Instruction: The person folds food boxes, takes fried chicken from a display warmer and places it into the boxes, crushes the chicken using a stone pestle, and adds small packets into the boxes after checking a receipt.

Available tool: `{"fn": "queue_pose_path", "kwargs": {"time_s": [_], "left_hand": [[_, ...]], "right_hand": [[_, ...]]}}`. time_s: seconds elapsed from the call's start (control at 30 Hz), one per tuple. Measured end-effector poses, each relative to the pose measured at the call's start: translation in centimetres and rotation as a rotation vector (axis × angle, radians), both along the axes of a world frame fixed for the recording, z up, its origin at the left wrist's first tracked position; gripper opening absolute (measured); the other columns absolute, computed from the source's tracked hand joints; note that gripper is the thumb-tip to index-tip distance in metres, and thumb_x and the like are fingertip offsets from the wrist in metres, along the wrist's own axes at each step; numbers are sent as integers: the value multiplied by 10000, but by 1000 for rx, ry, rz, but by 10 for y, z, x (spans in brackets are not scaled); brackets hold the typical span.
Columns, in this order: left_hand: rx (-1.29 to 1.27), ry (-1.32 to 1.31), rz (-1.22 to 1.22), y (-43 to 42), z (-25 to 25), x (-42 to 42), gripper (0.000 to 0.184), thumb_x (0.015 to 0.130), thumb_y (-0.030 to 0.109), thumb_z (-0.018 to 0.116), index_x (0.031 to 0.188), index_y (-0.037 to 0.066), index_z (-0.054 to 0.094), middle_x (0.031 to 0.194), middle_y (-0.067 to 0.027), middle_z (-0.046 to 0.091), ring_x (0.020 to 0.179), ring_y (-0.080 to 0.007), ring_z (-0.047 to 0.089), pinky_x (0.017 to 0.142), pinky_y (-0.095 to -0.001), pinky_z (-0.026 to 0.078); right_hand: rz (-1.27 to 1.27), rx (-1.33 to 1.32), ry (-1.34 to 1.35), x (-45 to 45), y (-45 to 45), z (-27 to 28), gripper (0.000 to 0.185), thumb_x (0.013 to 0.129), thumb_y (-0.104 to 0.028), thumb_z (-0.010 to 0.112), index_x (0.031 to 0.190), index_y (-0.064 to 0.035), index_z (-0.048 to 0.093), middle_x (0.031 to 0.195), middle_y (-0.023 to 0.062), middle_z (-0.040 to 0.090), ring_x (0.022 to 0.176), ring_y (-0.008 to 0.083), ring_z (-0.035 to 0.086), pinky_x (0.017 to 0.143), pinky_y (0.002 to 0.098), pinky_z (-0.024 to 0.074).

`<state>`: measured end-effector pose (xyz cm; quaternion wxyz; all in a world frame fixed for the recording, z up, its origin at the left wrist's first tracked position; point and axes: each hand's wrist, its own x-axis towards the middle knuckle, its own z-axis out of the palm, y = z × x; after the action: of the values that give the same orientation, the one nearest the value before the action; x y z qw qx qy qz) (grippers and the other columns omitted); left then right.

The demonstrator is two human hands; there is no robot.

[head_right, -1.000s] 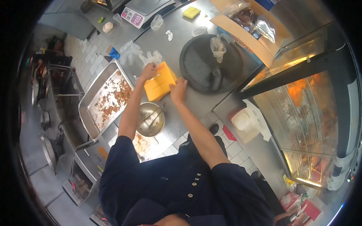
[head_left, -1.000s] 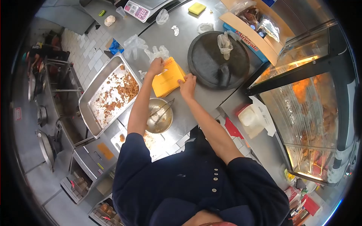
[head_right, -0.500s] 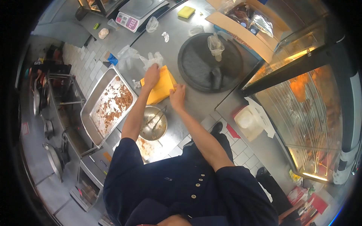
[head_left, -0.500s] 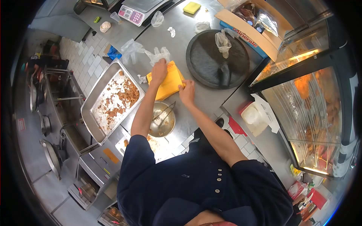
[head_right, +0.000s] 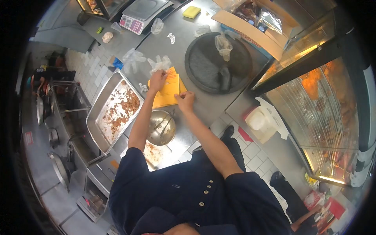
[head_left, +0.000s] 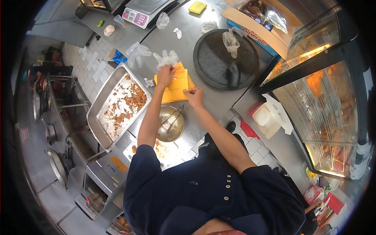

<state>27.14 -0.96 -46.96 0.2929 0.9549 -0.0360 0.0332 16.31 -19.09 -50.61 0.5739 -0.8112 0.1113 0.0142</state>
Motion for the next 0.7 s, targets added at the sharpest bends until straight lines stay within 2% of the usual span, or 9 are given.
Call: {"fn": "queue_pose_path", "kwargs": {"time_s": [0.1,0.17,0.3,0.4,0.47,0.57,0.6,0.67,0.7], "left_hand": [[86,19,19,7,1,-3,176,913,206,636,959,38,660,997,-141,657,981,-366,610,848,-472,483],[1,23,50,11,-2,-4,181,922,210,631,968,38,662,995,-146,656,978,-370,610,853,-469,483],[-10,-68,74,8,0,-14,175,929,204,625,974,38,661,989,-154,655,959,-374,615,839,-472,486],[-30,-31,83,4,6,-18,176,940,198,610,979,34,657,1008,-166,658,958,-378,623,833,-477,487],[-59,-14,121,5,4,-21,194,941,213,610,989,30,655,1030,-168,663,972,-375,632,829,-474,491],[-50,-16,82,13,-4,-16,227,956,243,607,1010,29,657,1029,-168,670,986,-372,639,839,-465,495],[-51,-24,81,11,2,-16,227,956,243,607,1010,29,657,1029,-168,670,986,-372,639,839,-465,495],[-70,-71,164,3,21,-20,247,963,267,615,1034,36,665,1052,-177,679,997,-384,638,841,-459,500],[-72,-83,164,-2,37,-23,247,963,267,615,1034,36,665,1052,-177,679,997,-384,638,841,-459,500]], "right_hand": [[-92,-57,31,-6,-6,10,306,742,-199,859,867,-19,647,1029,142,598,987,282,576,848,394,478],[-174,-80,9,-15,-14,29,252,764,-186,821,852,-41,635,1052,166,592,1035,349,568,943,422,440],[-120,-69,46,-25,-24,42,225,795,-194,797,868,-53,638,1033,141,614,1055,342,566,941,432,440],[-98,-104,79,-25,-23,54,193,875,-208,722,936,-55,621,1007,145,635,1024,360,594,896,466,451],[-73,-94,195,-26,-23,68,175,963,-215,609,1001,-47,575,974,186,647,969,394,621,846,504,454],[-110,-105,201,-22,-24,82,186,1028,-199,516,1064,-17,518,969,207,659,926,411,633,830,481,473],[-112,-105,193,-20,-25,90,186,1028,-199,516,1064,-17,518,969,207,659,926,411,633,830,481,473],[-170,79,-110,-16,-30,111,174,1034,-195,521,1044,-23,499,896,175,639,840,332,651,770,433,486],[-169,80,-122,-12,-36,124,174,1034,-195,521,1044,-23,499,896,175,639,840,332,651,770,433,486]]}}
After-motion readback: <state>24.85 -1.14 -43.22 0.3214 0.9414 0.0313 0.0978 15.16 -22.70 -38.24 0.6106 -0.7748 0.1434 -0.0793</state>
